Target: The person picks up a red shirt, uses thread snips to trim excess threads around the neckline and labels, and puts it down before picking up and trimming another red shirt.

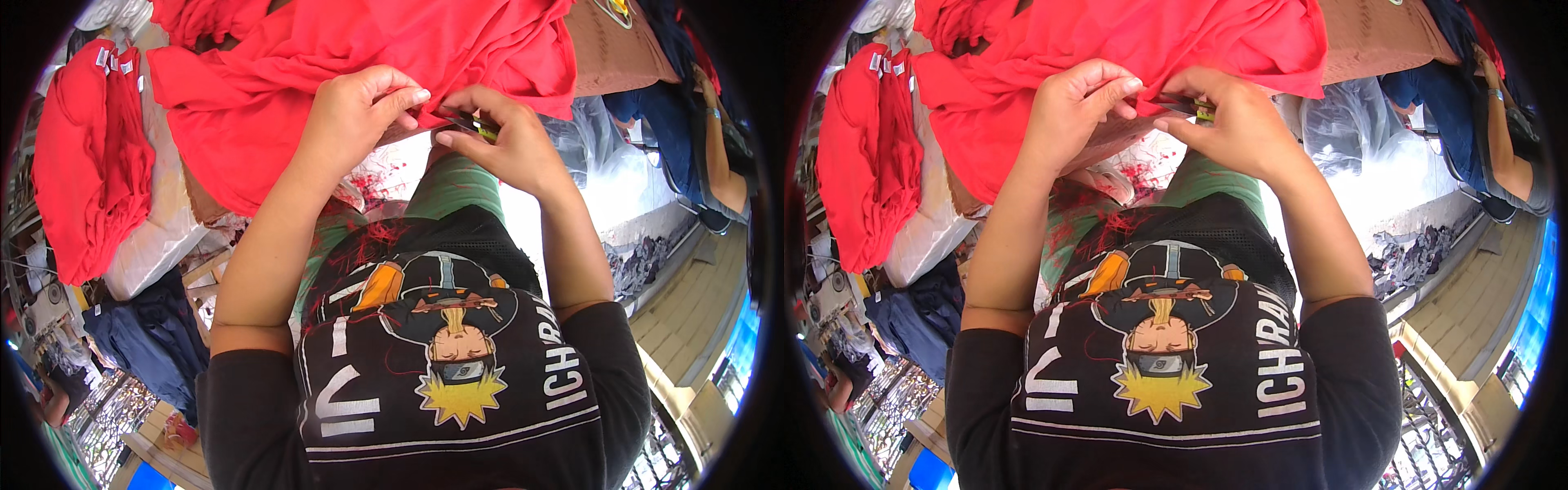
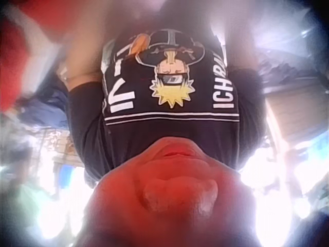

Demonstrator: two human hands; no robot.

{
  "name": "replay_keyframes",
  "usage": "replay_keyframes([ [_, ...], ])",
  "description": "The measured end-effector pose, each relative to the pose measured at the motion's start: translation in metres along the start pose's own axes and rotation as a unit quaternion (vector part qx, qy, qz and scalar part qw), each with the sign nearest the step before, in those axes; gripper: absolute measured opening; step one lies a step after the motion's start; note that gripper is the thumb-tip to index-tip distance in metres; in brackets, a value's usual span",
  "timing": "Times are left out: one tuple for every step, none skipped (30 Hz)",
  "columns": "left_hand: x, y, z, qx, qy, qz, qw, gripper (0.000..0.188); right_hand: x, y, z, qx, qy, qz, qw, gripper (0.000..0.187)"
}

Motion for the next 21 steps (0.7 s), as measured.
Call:
replay_keyframes([
  [0.0, 0.0, -0.001, -0.004, -0.001, 0.002, 1.0, 0.016, 0.0, -0.005, 0.005, -0.02, -0.028, -0.016, 0.999, 0.021],
  [-0.001, 0.0, -0.001, -0.009, -0.002, 0.004, 1.0, 0.016, 0.001, -0.009, 0.01, -0.04, -0.057, -0.033, 0.997, 0.024],
  [-0.002, -0.001, -0.001, -0.01, -0.001, 0.003, 1.0, 0.016, 0.002, -0.012, 0.013, -0.049, -0.066, -0.022, 0.996, 0.024],
  [-0.002, -0.001, -0.002, -0.013, 0.001, 0.006, 1.0, 0.016, 0.004, -0.016, 0.017, -0.06, -0.071, -0.012, 0.996, 0.025],
  [-0.002, -0.001, -0.003, -0.015, 0.003, 0.008, 1.0, 0.016, 0.005, -0.018, 0.018, -0.071, -0.076, -0.002, 0.995, 0.025],
  [-0.001, -0.001, -0.004, -0.013, 0.005, 0.009, 1.0, 0.016, 0.007, -0.018, 0.018, -0.081, -0.077, 0.001, 0.994, 0.025],
  [-0.001, 0.0, -0.004, -0.01, 0.007, 0.009, 1.0, 0.016, 0.008, -0.017, 0.016, -0.09, -0.08, 0.004, 0.993, 0.025],
  [-0.001, 0.0, -0.004, -0.006, 0.01, 0.008, 1.0, 0.016, 0.009, -0.016, 0.016, -0.098, -0.083, 0.006, 0.992, 0.025],
  [-0.001, 0.0, -0.004, 0.001, 0.012, 0.005, 1.0, 0.016, 0.009, -0.017, 0.017, -0.113, -0.079, 0.008, 0.99, 0.024],
  [-0.001, 0.001, -0.003, 0.009, 0.015, 0.002, 1.0, 0.016, 0.01, -0.017, 0.019, -0.128, -0.076, 0.009, 0.989, 0.024],
  [0.0, 0.001, -0.003, 0.017, 0.017, 0.0, 1.0, 0.016, 0.011, -0.017, 0.021, -0.143, -0.072, 0.011, 0.987, 0.023],
  [-0.001, 0.001, -0.005, 0.026, 0.026, -0.003, 0.999, 0.016, 0.012, -0.016, 0.022, -0.155, -0.081, 0.013, 0.984, 0.022],
  [-0.002, 0.002, -0.008, 0.035, 0.035, -0.004, 0.999, 0.016, 0.013, -0.016, 0.022, -0.169, -0.09, 0.015, 0.981, 0.021],
  [-0.002, 0.002, -0.01, 0.044, 0.045, -0.006, 0.998, 0.016, 0.013, -0.016, 0.023, -0.182, -0.098, 0.017, 0.978, 0.02],
  [-0.002, 0.003, -0.01, 0.055, 0.051, -0.008, 0.997, 0.015, 0.013, -0.015, 0.025, -0.189, -0.091, 0.019, 0.978, 0.019],
  [-0.002, 0.003, -0.011, 0.065, 0.057, -0.012, 0.996, 0.015, 0.013, -0.014, 0.028, -0.196, -0.084, 0.021, 0.977, 0.019],
  [-0.003, 0.003, -0.011, 0.076, 0.063, -0.015, 0.995, 0.015, 0.013, -0.014, 0.03, -0.204, -0.077, 0.023, 0.976, 0.018],
  [-0.003, 0.003, -0.012, 0.083, 0.07, -0.02, 0.994, 0.016, 0.013, -0.014, 0.033, -0.218, -0.085, 0.023, 0.972, 0.018],
  [-0.004, 0.003, -0.013, 0.09, 0.077, -0.024, 0.993, 0.017, 0.013, -0.014, 0.035, -0.232, -0.093, 0.024, 0.968, 0.017],
  [-0.005, 0.003, -0.014, 0.097, 0.084, -0.029, 0.991, 0.018, 0.013, -0.014, 0.037, -0.246, -0.102, 0.026, 0.964, 0.017],
  [-0.009, -0.002, -0.018, 0.179, 0.115, 0.002, 0.977, 0.02, 0.013, -0.015, 0.039, -0.248, -0.107, 0.024, 0.963, 0.017],
])
Point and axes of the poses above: each hand's wrist, its own x-axis towards the middle knuckle, its own y-axis out of the palm, z = x × y, the point moved 3 cm from there along x, towards the middle knuckle, and after that the axes turned 3 degrees about z, right-handed, at the moved point
